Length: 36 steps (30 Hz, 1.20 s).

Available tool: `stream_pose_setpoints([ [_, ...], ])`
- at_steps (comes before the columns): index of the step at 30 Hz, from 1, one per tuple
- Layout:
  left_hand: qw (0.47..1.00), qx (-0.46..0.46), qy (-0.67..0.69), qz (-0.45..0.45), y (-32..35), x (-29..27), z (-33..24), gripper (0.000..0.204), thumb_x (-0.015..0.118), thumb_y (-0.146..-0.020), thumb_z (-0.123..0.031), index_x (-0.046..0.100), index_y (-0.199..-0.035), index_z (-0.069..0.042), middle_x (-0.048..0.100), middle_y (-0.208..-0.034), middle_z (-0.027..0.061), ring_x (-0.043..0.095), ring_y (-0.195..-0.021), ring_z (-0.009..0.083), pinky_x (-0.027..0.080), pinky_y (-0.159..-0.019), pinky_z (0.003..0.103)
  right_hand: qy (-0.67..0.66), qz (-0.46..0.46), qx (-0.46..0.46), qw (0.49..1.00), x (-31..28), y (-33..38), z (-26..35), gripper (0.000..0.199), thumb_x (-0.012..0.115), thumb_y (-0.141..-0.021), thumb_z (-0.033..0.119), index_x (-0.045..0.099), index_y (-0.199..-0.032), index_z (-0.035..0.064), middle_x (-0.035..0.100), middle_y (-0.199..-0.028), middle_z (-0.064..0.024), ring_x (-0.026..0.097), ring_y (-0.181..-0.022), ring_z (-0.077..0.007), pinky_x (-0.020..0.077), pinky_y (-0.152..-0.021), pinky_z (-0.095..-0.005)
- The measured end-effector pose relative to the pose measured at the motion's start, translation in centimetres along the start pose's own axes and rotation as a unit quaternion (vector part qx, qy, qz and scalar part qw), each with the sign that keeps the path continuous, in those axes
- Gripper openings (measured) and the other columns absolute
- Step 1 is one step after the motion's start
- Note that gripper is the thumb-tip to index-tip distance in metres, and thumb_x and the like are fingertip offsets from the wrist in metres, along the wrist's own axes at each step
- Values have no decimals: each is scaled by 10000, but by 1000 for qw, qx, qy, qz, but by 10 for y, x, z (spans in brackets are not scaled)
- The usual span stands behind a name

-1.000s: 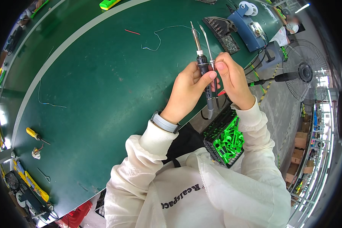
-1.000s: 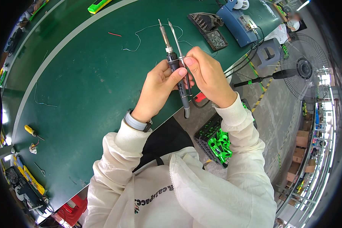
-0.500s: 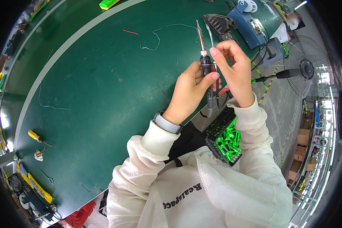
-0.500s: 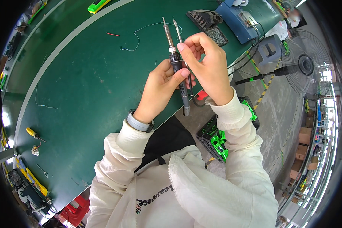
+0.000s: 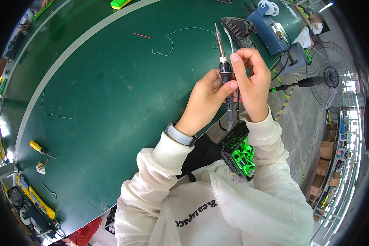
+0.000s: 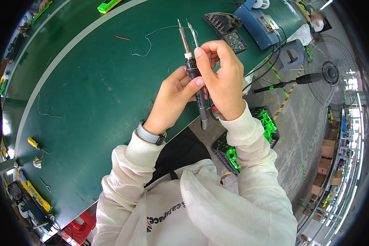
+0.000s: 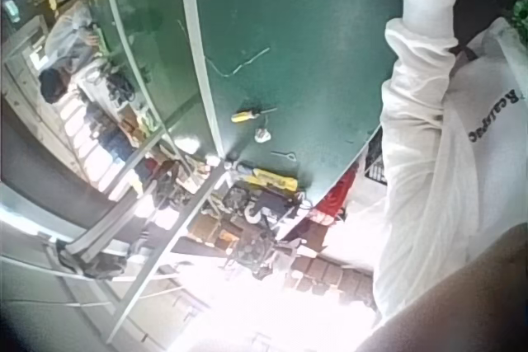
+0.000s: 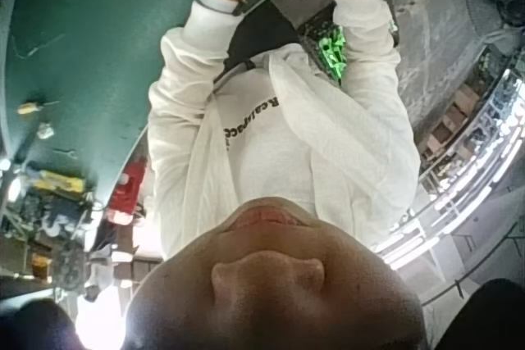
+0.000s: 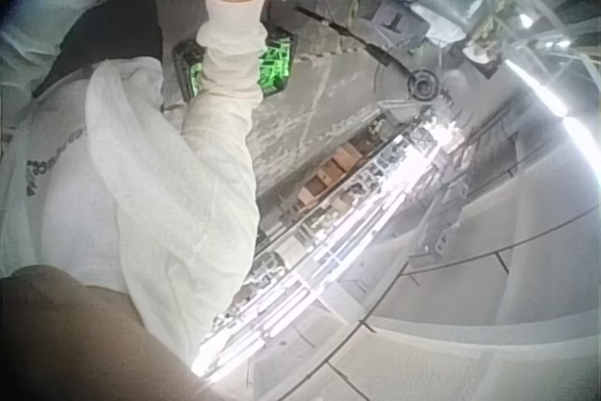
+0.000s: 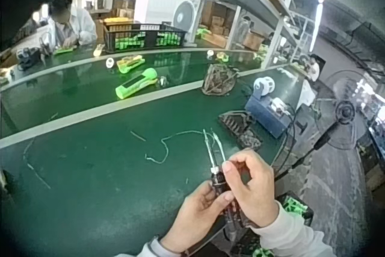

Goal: Soldering a component inside a green plastic casing.

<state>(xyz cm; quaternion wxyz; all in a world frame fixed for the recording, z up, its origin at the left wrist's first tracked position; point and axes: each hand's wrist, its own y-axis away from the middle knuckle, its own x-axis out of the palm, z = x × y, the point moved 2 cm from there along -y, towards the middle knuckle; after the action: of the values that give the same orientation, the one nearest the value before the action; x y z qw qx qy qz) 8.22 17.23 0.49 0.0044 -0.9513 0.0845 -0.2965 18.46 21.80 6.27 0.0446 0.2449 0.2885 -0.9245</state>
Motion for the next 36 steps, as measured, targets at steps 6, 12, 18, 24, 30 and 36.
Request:
stream_pose_setpoints([
  [6,1000,-12,18,-2,1,0,1,351,564,-932,-195,473,-1186,29,629,-993,65,607,-826,89,507,-723,239,-11,-5,9,1000,2,0,-1,133,621,-868,103,560,-871,-15,587,-737,-57,520,-623,-109,445,-585,-246],
  [12,1000,9,22,-8,0,0,-1,267,543,-940,-170,489,-1117,23,637,-973,88,630,-824,126,523,-735,264,-1,39,39,998,-7,-3,7,167,613,-884,155,582,-885,-9,571,-748,-24,515,-665,-85,434,-612,-232],
  [18,1000,6,1,-13,-1,-3,-3,218,527,-944,-145,486,-1064,32,639,-932,127,654,-842,193,540,-755,297,-63,118,121,984,-20,-8,3,187,598,-901,199,600,-921,13,564,-808,15,494,-727,-52,403,-662,-202],
  [24,1000,5,-10,1,-2,0,0,223,528,-943,-138,487,-1078,35,637,-932,118,650,-844,182,538,-756,293,-75,101,154,980,-11,-8,-2,121,627,-874,129,582,-868,17,557,-776,31,466,-647,-26,387,-602,-182],
  [30,999,-19,38,-7,0,2,1,287,551,-933,-157,486,-1136,35,634,-946,85,630,-856,131,532,-763,283,-43,41,87,994,-3,-5,-2,123,618,-884,138,579,-881,20,548,-762,36,473,-657,-16,387,-575,-179],
  [36,1000,-16,22,-2,1,1,1,335,576,-925,-207,490,-1162,14,633,-974,50,605,-825,80,504,-725,238,-61,-17,51,997,3,-3,-2,100,621,-847,67,577,-850,-23,583,-717,-33,498,-639,-82,435,-606,-226],
])
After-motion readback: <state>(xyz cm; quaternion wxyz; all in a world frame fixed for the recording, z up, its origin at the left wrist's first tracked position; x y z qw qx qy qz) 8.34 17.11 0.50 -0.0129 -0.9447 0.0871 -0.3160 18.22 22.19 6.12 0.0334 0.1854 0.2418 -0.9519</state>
